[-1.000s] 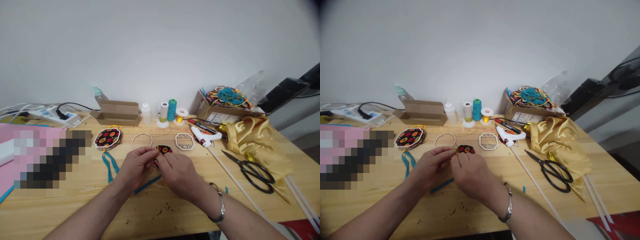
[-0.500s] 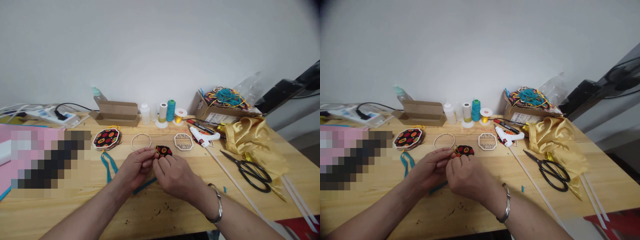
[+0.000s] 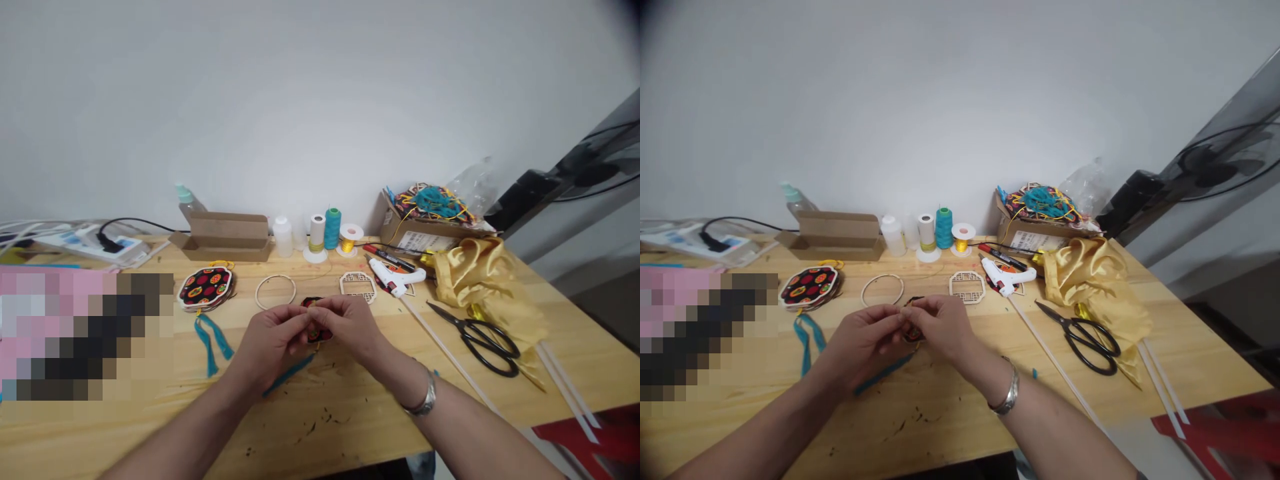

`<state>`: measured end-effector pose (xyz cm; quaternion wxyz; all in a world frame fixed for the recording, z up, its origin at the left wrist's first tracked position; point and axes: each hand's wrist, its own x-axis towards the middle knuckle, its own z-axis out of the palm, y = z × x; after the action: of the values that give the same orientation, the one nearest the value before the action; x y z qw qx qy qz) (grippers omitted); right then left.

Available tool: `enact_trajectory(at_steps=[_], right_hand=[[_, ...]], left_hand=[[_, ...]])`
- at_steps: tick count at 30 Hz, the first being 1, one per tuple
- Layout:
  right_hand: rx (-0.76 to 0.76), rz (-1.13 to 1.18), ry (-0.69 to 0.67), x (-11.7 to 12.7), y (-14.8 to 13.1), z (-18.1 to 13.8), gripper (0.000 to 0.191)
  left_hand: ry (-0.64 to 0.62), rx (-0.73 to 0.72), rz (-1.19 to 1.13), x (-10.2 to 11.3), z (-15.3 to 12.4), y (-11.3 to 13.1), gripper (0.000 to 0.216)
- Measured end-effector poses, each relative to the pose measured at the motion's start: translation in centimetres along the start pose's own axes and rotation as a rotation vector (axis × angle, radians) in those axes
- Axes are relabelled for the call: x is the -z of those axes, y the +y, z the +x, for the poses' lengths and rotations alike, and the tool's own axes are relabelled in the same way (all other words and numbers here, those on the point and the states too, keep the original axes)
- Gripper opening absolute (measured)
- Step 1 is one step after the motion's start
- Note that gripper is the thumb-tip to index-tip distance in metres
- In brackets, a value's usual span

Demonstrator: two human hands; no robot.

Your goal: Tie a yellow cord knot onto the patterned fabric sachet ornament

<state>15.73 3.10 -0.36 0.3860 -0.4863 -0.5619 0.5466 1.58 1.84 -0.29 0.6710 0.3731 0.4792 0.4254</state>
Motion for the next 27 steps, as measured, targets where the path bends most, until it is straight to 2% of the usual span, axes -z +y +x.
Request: enact_trajectory(at_steps=[5,10,16,21,27], right_hand=[[-0.036,0.089,0.095,-0.3,-0.2,0.0,0.016],[-0.085,0.225,0.076,-0.6,-0.3,0.1,0.016],[-0.095,0.273,0.032,-0.5,-0.4,0.1,0.018],[0.000,0.216,0.166,0.4,-0.1,0.8,0.017],[0.033,0.338,0.258,1.7,-0.1,1.7,0.017]], left_hand=[[-0.009,0.002,0.065,0.0,-0.1,0.0,0.015],[-0.016,-0.022,0.106,0.0,0.0,0.0,0.017],[-0.027,-0.002,0.089,-0.1,-0.1,-0.1,0.017],[-0.039,0.050,0.067,-0.2,-0.2,-0.1,0.016],[-0.054,0.065,0.056,-0.3,-0.3,-0.1,0.016]])
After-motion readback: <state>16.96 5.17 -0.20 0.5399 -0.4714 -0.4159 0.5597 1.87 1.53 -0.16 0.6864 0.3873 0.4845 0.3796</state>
